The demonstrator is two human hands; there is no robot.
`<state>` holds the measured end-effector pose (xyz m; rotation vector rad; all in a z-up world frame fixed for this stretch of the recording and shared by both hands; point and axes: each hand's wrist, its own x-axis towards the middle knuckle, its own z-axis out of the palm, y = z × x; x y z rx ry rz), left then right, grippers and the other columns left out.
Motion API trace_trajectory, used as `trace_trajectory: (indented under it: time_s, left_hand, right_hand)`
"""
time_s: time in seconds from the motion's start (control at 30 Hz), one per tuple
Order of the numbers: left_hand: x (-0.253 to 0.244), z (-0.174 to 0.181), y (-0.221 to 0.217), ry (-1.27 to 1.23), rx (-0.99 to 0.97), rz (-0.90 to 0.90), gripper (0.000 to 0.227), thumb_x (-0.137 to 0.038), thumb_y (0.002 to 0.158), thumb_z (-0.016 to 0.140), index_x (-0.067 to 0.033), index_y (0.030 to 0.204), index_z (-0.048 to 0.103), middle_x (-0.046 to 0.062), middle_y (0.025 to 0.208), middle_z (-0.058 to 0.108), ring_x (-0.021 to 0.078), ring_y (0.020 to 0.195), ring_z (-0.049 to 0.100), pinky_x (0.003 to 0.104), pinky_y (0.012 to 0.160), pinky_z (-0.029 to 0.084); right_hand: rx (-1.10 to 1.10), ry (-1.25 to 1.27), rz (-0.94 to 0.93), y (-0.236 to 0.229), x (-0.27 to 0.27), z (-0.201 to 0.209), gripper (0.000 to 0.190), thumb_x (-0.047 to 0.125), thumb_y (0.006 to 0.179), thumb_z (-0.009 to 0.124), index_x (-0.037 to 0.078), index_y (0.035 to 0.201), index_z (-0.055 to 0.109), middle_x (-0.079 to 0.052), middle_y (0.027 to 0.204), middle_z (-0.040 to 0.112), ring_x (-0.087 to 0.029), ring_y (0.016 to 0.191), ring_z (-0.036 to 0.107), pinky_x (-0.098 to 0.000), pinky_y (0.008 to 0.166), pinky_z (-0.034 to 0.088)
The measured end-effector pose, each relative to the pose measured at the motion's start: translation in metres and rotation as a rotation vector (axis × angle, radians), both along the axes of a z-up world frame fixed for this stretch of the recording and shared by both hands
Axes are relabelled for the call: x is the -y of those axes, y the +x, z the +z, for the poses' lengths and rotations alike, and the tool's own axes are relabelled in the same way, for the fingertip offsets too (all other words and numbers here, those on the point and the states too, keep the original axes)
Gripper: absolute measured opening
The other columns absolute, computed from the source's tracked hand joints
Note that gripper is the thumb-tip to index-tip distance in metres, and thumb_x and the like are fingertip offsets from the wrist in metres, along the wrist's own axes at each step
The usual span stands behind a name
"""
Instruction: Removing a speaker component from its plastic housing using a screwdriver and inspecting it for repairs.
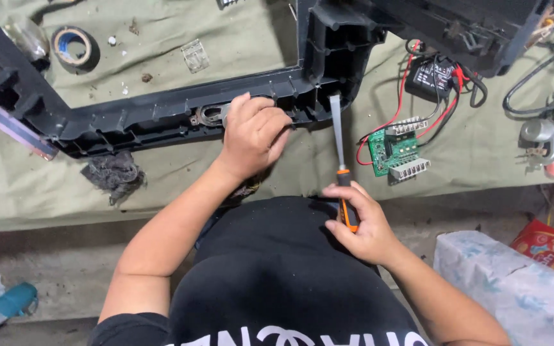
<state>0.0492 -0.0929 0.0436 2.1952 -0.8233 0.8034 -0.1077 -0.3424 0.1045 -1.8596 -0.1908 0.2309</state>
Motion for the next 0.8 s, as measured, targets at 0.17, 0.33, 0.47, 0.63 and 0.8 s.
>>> trace_trajectory:
  time_s: [0.17, 0.33, 0.47, 0.63, 0.8]
  left_hand:
    - [-0.035, -0.012, -0.008, 0.050, 0.015, 0.026, 0.020, -0.017, 0.097, 0.061, -0.0185, 0.111, 0.075, 0.000, 0.091, 0.069, 0.0219, 0.099, 0.066, 0.056, 0.118, 0.027]
    - [-0.038, -0.025, -0.015, 0.056, 0.011, 0.069, 0.016, -0.019, 0.098, 0.063, -0.0200, 0.100, 0.078, -0.003, 0.092, 0.069, 0.0190, 0.100, 0.066, 0.058, 0.122, 0.023]
    - [-0.035, -0.032, -0.007, 0.029, 0.068, 0.092, 0.010, -0.020, 0.095, 0.068, -0.0200, 0.096, 0.078, -0.003, 0.089, 0.065, 0.0196, 0.097, 0.065, 0.058, 0.118, 0.031]
    - [-0.033, -0.029, -0.007, -0.007, 0.091, 0.101, 0.006, -0.020, 0.092, 0.073, -0.0190, 0.096, 0.078, -0.001, 0.090, 0.064, 0.0211, 0.098, 0.065, 0.056, 0.116, 0.034]
    - [-0.029, -0.030, -0.006, -0.081, 0.061, 0.090, 0.010, -0.029, 0.090, 0.078, -0.0197, 0.093, 0.078, -0.002, 0.090, 0.063, 0.0228, 0.096, 0.064, 0.051, 0.104, 0.046]
  right_hand:
    - [-0.136, 0.034, 0.073, 0.017, -0.003, 0.027, 0.063, 0.015, 0.076, 0.082, 0.003, 0.132, 0.057, -0.018, 0.130, 0.065, -0.020, 0.053, 0.069, -0.0335, 0.050, 0.059]
    - [-0.090, -0.263, -0.014, 0.026, -0.012, 0.036, 0.059, 0.016, 0.080, 0.078, 0.006, 0.134, 0.055, -0.017, 0.125, 0.074, -0.040, 0.086, 0.077, -0.0455, 0.065, 0.060]
    - [0.309, -0.337, -0.124, 0.033, -0.022, 0.042, 0.027, 0.013, 0.083, 0.079, 0.010, 0.110, 0.078, -0.014, 0.117, 0.076, -0.031, 0.099, 0.075, -0.0372, 0.081, 0.060]
    - [0.566, -0.212, -0.204, 0.039, -0.031, 0.035, 0.014, 0.006, 0.079, 0.085, 0.006, 0.092, 0.080, -0.014, 0.097, 0.078, -0.029, 0.079, 0.076, -0.0360, 0.069, 0.062]
    - [0.658, -0.076, -0.166, 0.049, -0.047, 0.027, 0.022, 0.005, 0.074, 0.091, 0.004, 0.091, 0.076, -0.013, 0.089, 0.077, -0.028, 0.074, 0.075, -0.0366, 0.065, 0.064]
